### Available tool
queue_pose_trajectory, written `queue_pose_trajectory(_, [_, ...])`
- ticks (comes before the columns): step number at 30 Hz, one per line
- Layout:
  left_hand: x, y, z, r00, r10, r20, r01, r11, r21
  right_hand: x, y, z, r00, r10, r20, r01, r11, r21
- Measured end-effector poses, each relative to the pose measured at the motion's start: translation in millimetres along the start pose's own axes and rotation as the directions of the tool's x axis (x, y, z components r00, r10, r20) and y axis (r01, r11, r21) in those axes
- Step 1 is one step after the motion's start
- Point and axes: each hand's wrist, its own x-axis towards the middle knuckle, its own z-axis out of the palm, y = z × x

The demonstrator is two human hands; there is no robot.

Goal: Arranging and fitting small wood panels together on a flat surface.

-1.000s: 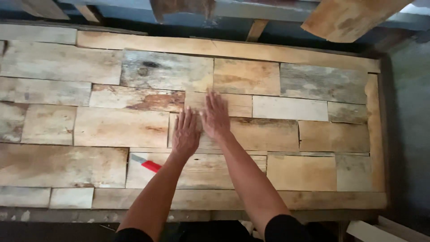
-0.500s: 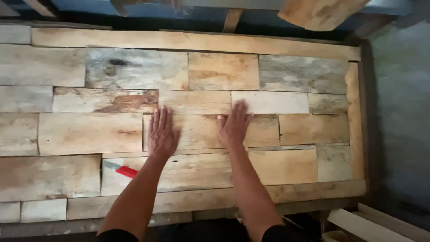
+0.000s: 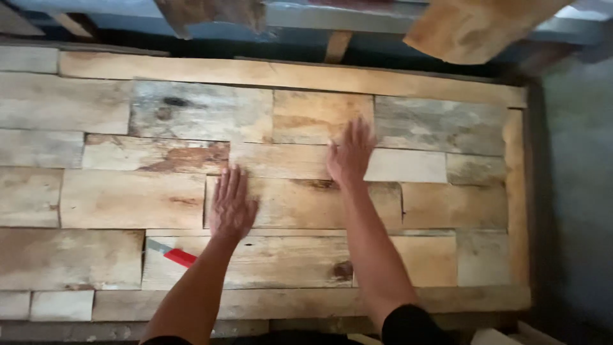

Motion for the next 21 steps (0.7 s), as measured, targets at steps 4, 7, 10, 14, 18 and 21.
queue_pose_trajectory(4, [0.6, -0.1, -2.5, 1.000, 0.001, 0.007, -0.001, 1.000, 0.001, 43.9, -47.8, -26.3, 0.964, -0.234, 0.126, 0.242, 0.969, -0.053])
queue_pose_trajectory(7, [-1.3, -0.6, -2.6, 1.000, -0.011, 0.002, 0.011, 1.000, -0.022, 54.0, -56.8, -27.9, 0.931, -0.241, 0.273, 0.266, 0.962, -0.061])
queue_pose_trajectory(10, [0.5, -2.0, -1.8, 1.000, 0.005, -0.001, -0.005, 1.000, -0.007, 54.2, -55.1, -11.9, 0.943, -0.218, 0.251, 0.246, 0.966, -0.083])
queue_pose_trajectory(14, [-0.3, -3.1, -1.9, 1.000, -0.003, 0.005, 0.003, 1.000, 0.018, 55.0, -50.1, 0.0, 0.949, -0.227, 0.221, 0.246, 0.968, -0.059])
queue_pose_trajectory(18, [4.0, 0.2, -6.0, 0.999, -0.024, 0.021, 0.024, 0.999, -0.040, 57.1, -38.7, -2.1, 0.959, -0.230, 0.166, 0.244, 0.967, -0.072])
queue_pose_trajectory(21, [2.5, -0.4, -6.2, 0.999, -0.019, 0.029, 0.020, 1.000, -0.017, 48.4, -34.1, -25.3, 0.973, -0.126, 0.193, 0.127, 0.992, 0.005])
